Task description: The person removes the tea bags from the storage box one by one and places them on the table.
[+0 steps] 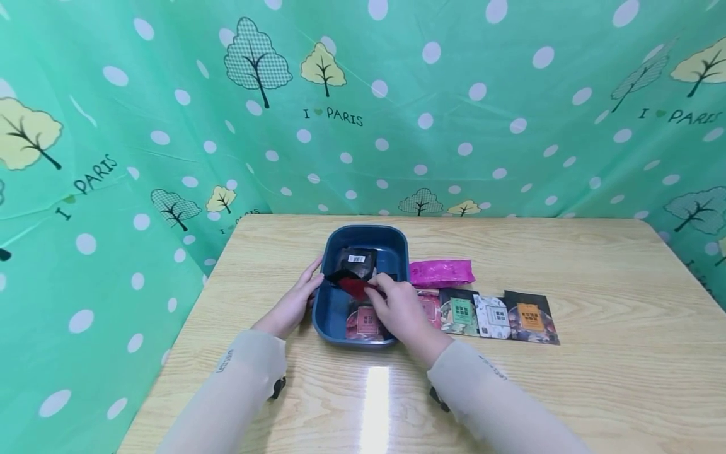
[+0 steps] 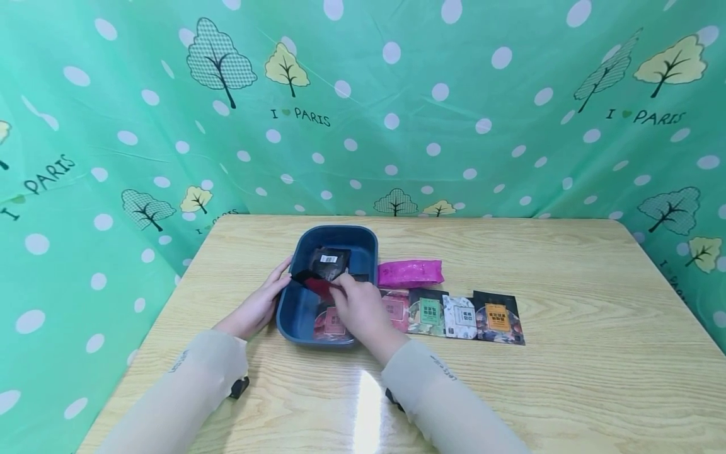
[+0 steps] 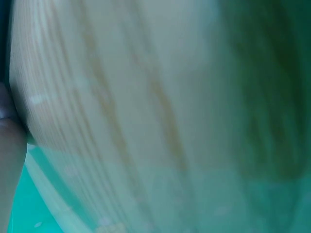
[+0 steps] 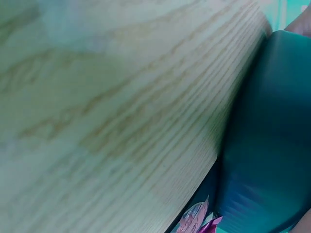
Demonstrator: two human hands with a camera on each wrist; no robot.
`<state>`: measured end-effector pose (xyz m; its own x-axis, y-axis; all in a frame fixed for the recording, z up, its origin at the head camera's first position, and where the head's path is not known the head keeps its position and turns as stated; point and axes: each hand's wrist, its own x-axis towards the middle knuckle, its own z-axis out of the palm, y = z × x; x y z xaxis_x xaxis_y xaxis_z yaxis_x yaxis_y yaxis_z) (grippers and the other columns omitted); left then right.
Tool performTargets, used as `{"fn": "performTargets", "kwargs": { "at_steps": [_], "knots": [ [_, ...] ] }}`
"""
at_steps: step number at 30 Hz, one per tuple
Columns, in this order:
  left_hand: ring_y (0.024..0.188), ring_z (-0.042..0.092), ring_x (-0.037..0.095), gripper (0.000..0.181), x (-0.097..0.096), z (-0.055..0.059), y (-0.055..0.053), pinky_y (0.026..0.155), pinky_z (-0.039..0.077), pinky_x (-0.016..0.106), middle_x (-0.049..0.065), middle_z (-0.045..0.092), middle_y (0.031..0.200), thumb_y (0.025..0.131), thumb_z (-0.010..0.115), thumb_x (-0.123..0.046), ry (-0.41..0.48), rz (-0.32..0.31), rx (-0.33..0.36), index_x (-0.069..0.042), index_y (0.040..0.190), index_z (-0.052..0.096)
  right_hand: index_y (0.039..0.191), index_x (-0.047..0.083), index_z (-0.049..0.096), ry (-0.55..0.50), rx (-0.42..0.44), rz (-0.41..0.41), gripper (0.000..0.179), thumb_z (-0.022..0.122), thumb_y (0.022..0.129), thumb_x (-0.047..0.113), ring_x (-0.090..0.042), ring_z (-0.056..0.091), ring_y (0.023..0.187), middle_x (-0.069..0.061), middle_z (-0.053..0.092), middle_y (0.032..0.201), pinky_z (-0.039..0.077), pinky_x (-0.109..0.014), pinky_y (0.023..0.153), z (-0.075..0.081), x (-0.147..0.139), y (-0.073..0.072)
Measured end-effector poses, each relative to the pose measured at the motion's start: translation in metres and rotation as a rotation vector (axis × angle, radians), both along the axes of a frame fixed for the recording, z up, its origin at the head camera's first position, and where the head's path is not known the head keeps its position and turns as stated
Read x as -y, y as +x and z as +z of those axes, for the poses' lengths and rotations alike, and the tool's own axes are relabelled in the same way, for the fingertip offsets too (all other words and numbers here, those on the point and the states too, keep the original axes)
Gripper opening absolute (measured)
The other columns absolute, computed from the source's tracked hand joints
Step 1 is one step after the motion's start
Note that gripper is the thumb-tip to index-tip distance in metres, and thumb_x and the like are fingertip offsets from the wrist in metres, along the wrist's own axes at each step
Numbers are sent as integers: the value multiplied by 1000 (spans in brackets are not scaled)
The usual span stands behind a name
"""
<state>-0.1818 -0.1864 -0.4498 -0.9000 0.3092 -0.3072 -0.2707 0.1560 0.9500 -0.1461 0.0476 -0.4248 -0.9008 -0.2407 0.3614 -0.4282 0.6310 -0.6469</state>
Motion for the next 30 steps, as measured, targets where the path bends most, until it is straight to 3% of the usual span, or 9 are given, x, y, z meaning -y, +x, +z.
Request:
{"fn": "performTargets", "kwargs": {
  "at_steps": [5,9,12,17,20,25,30],
  "knots": [
    [140,39,30,57,0,0,0,112,28,39,11,33,159,108,31,-44,1,-1,-3,-40,158,6,94,8,68,-94,-4,-30,10,67,95,17,-12,58,64,-9,76,88,48,-24,60,1,-3,0],
    [137,42,30,57,1,-1,0,109,31,35,13,35,158,107,32,-45,13,-7,-6,-40,158,6,92,8,71,-174,9,-85,12,68,94,19,-15,59,74,-7,73,88,50,-30,69,6,-5,2],
    [136,44,30,58,1,-2,0,106,33,33,16,35,157,107,32,-45,20,-17,-8,-39,159,4,95,9,74,-275,111,-118,14,69,94,22,-17,61,83,-6,73,93,53,-30,74,11,-10,2],
    [135,44,30,58,1,-1,0,104,34,31,16,36,156,108,31,-44,15,-13,-4,-40,159,4,103,10,76,-454,323,-193,18,70,93,25,-17,62,84,-7,75,97,53,-21,73,20,-20,3],
    [135,44,30,58,1,0,1,104,33,31,16,36,157,108,31,-45,9,-14,-8,-39,159,4,103,7,75,-522,379,-234,19,72,92,23,-15,63,85,-9,75,99,53,-19,75,21,-25,2],
    [136,43,31,58,1,0,1,107,32,33,17,36,156,108,30,-44,14,-12,-6,-39,159,3,100,-2,71,-657,456,-279,19,73,90,14,-14,66,71,-12,75,91,54,-21,65,23,-33,0],
    [136,44,31,58,0,0,1,109,31,35,16,37,156,108,31,-44,12,-6,-1,-39,159,4,98,-2,65,-723,517,-296,15,71,90,9,-9,68,68,-8,76,88,57,-23,66,22,-44,0]
  ]
}}
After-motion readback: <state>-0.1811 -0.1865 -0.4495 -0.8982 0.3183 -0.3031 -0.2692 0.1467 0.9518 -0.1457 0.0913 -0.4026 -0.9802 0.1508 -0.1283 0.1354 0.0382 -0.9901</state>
